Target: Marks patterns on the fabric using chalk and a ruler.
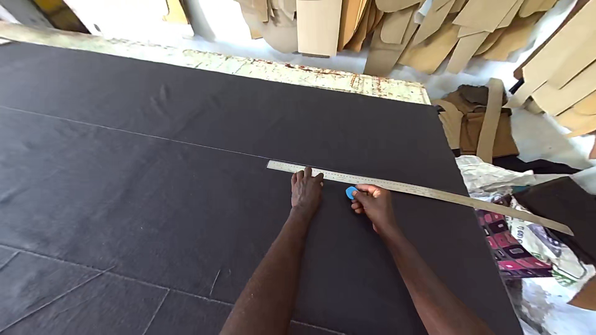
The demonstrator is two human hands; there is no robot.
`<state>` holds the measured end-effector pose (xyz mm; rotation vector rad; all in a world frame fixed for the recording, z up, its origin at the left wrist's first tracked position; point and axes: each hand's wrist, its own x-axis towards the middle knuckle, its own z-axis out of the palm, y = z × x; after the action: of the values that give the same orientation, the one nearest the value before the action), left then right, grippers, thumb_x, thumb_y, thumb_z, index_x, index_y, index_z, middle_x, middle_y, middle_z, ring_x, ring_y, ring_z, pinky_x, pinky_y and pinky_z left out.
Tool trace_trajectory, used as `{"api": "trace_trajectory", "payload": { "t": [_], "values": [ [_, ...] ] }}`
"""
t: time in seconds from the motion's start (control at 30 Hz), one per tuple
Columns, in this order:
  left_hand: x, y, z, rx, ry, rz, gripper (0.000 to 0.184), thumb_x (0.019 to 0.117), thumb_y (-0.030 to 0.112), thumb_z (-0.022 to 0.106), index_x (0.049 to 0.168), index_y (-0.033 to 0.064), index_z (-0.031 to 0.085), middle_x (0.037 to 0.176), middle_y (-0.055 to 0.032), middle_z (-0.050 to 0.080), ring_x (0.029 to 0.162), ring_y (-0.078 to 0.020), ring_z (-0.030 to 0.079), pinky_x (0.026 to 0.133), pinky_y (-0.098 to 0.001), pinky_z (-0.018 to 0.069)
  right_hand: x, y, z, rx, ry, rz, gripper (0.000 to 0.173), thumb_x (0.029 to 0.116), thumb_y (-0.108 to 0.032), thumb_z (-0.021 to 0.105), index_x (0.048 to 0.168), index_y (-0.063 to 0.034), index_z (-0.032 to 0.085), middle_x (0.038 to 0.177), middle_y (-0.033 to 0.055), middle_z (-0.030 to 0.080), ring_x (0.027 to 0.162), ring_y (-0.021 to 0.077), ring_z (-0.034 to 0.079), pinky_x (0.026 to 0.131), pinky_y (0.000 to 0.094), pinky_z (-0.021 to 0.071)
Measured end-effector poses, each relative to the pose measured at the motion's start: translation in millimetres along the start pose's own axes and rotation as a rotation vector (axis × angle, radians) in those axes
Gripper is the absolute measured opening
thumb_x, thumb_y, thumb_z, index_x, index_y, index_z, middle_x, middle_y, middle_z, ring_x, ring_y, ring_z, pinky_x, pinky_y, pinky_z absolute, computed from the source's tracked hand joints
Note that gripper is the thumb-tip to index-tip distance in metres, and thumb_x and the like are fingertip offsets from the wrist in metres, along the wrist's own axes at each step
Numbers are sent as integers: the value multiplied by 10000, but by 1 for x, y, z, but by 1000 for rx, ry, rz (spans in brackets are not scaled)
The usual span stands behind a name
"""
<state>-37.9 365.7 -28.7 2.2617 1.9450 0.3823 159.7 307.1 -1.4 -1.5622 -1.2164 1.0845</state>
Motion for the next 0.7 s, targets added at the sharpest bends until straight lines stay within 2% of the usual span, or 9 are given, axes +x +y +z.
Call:
{"api": "trace_trajectory", "payload": {
  "t": [0.1, 0.2, 0.3, 0.4, 0.43, 0.5, 0.57, 0.63, 0.7],
  "values": [
    [-2, 0, -1, -5, 3, -4, 349, 1037, 367, 530, 1316, 239, 694, 1376, -150, 593, 1290, -359, 538, 1140, -558, 371, 27, -5, 25, -100, 34, -127, 275, 992, -148, 674, 1238, -28, 698, 919, 112, 743, 733, 199, 733, 687, 396, 644],
    [-2, 13, -10, 49, -70, -29, 534, 1047, 558, 437, 1319, 169, 684, 1389, -183, 586, 1317, -387, 528, 1179, -588, 324, 65, 1, 39, -184, 123, -263, 278, 969, -179, 691, 1210, -48, 732, 995, 119, 754, 870, 234, 729, 838, 489, 601],
    [0, 32, -15, 64, -117, -51, 599, 1058, 541, 425, 1258, 41, 687, 1421, -241, 553, 1378, -421, 471, 1200, -608, 283, 83, 3, 44, 19, 137, -182, 251, 973, -127, 690, 1187, 4, 699, 980, 134, 740, 815, 195, 722, 793, 404, 617],
    [3, 46, -15, 42, -104, -61, 530, 1056, 464, 481, 1118, -2, 727, 1430, -225, 539, 1339, -407, 489, 1124, -585, 373, 84, -3, 41, 191, 143, -72, 224, 963, -88, 703, 1162, 12, 688, 927, 117, 735, 738, 159, 704, 708, 335, 611],
    [3, 51, -15, 35, -116, -64, 527, 1055, 451, 493, 1126, -19, 719, 1443, -230, 523, 1336, -407, 491, 1108, -582, 387, 83, -5, 40, 205, 140, -54, 219, 961, -87, 706, 1156, 11, 686, 916, 111, 733, 726, 151, 701, 697, 326, 608],
    [1, 59, -13, 44, -132, -62, 554, 1052, 446, 499, 1252, -48, 653, 1440, -275, 512, 1327, -439, 493, 1098, -602, 386, 83, -5, 38, 202, 135, -32, 214, 959, -95, 714, 1147, 3, 690, 910, 103, 737, 725, 145, 704, 694, 314, 608],
    [1, 64, -12, 74, -132, -43, 544, 1055, 453, 480, 1371, 23, 587, 1381, -304, 541, 1300, -478, 507, 1061, -639, 397, 83, -7, 37, 185, 125, -12, 211, 962, -104, 715, 1145, -2, 690, 914, 95, 737, 729, 134, 696, 690, 302, 599],
    [1, 67, -15, 67, -150, -50, 514, 1058, 457, 467, 1340, 56, 624, 1377, -314, 535, 1306, -494, 490, 1060, -660, 381, 84, -10, 36, 171, 110, 14, 221, 964, -113, 713, 1156, -4, 691, 921, 95, 740, 728, 135, 696, 681, 302, 594],
    [-3, 72, -16, 71, -173, -69, 583, 1060, 487, 444, 1329, -3, 610, 1407, -331, 515, 1353, -503, 456, 1098, -672, 348, 86, -18, 35, 176, 98, 49, 230, 954, -117, 723, 1157, -13, 693, 906, 92, 740, 707, 138, 696, 653, 301, 594]
  ]
}}
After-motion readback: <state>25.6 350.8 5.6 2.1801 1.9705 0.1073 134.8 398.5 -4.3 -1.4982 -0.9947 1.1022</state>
